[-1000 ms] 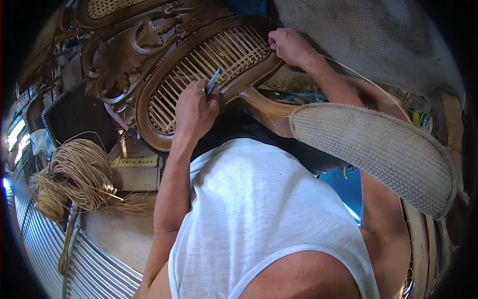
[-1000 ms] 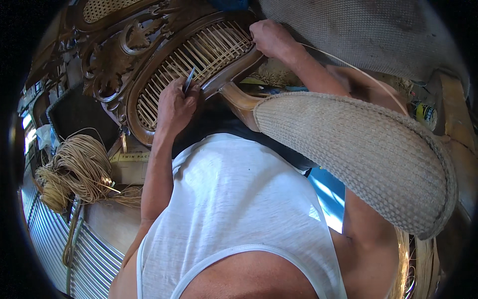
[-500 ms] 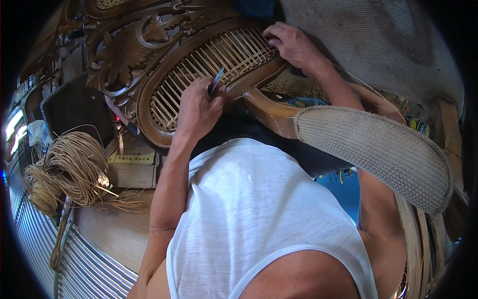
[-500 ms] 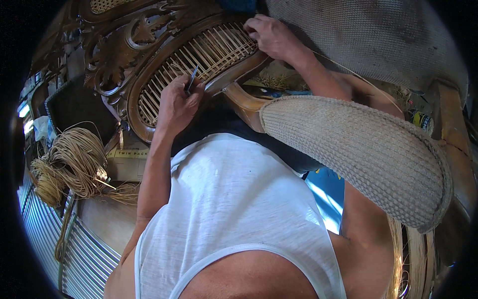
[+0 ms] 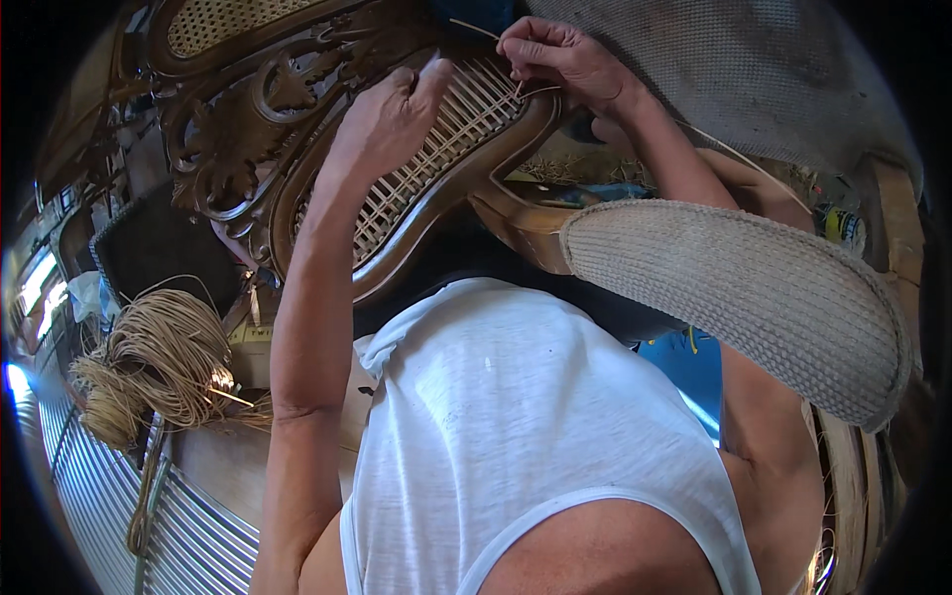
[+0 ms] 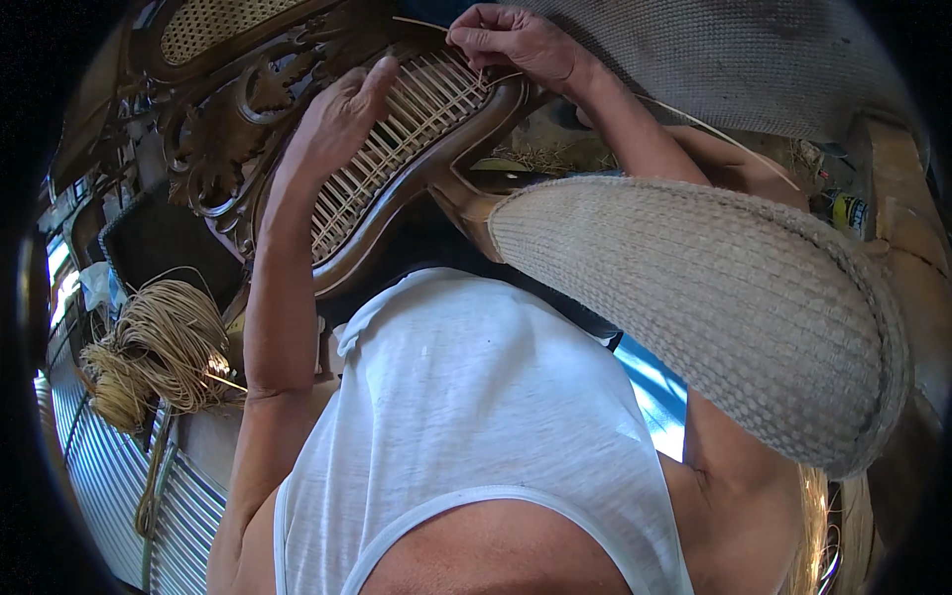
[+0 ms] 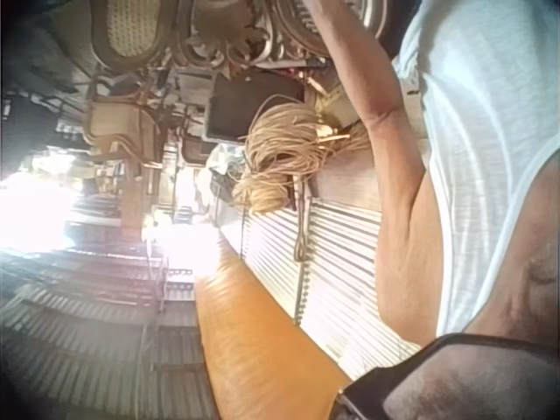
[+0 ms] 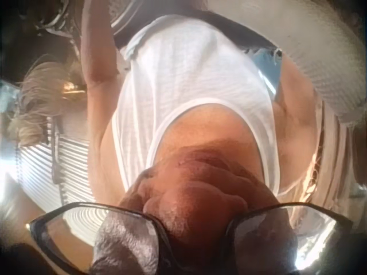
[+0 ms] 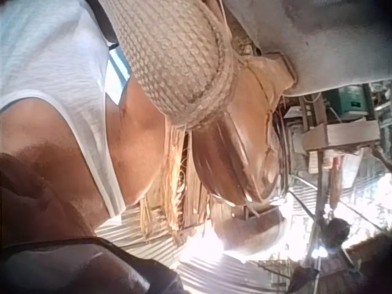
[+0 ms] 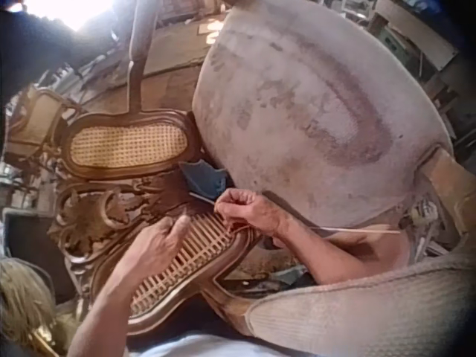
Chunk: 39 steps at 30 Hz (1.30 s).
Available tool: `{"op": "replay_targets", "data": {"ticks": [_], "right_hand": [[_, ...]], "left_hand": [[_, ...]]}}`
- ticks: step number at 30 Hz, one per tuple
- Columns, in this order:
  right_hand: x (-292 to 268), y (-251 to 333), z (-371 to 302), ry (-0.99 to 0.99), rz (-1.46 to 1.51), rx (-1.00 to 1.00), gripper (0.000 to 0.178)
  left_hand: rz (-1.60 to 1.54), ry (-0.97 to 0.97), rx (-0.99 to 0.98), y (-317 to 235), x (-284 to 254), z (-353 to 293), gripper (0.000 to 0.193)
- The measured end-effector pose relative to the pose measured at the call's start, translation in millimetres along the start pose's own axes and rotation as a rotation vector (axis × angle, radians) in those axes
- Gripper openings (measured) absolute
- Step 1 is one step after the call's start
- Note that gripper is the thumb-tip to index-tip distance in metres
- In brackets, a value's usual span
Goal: Repairing and re-weaving the decorative cane back of a wooden armchair.
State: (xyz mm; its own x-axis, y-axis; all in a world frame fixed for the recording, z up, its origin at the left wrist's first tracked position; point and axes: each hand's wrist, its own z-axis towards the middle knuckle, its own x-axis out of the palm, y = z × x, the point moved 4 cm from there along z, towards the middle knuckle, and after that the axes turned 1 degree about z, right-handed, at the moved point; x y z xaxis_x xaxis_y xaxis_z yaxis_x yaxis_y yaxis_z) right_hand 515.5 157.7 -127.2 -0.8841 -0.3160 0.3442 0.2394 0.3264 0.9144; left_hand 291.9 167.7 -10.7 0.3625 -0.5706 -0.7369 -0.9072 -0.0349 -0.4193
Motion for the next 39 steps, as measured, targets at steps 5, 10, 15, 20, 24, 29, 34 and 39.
{"op": "replay_targets", "data": {"ticks": [5,10,15,20,24,29,34,39], "right_hand": [[-12,-13,6,-0.122,-0.106,0.023,0.022],[-8,-21,8,-0.156,-0.547,0.086,0.021],[2,-19,0,-0.134,-0.911,0.121,0.024],[2,-14,-1,-0.184,-0.994,0.163,0.028],[1,-10,-3,-0.204,-0.978,0.176,0.029],[1,-9,-7,-0.238,-0.923,0.077,0.024],[-5,-19,-5,-0.254,-0.902,0.038,0.023],[-10,-28,-2,-0.292,-1.032,-0.1,0.023]], "left_hand": [[0.284,0.202,0.033,10,28,18,0.039],[0.41,0.245,0.156,6,56,44,0.03],[0.525,0.196,0.249,-7,63,63,0.027],[0.576,0.269,0.277,-24,66,68,0.034],[0.639,0.26,0.302,-32,68,72,0.033],[0.73,0.314,0.279,-36,73,82,0.034],[0.731,0.336,0.264,-44,70,86,0.034],[0.777,0.476,0.164,-58,71,90,0.038]]}}
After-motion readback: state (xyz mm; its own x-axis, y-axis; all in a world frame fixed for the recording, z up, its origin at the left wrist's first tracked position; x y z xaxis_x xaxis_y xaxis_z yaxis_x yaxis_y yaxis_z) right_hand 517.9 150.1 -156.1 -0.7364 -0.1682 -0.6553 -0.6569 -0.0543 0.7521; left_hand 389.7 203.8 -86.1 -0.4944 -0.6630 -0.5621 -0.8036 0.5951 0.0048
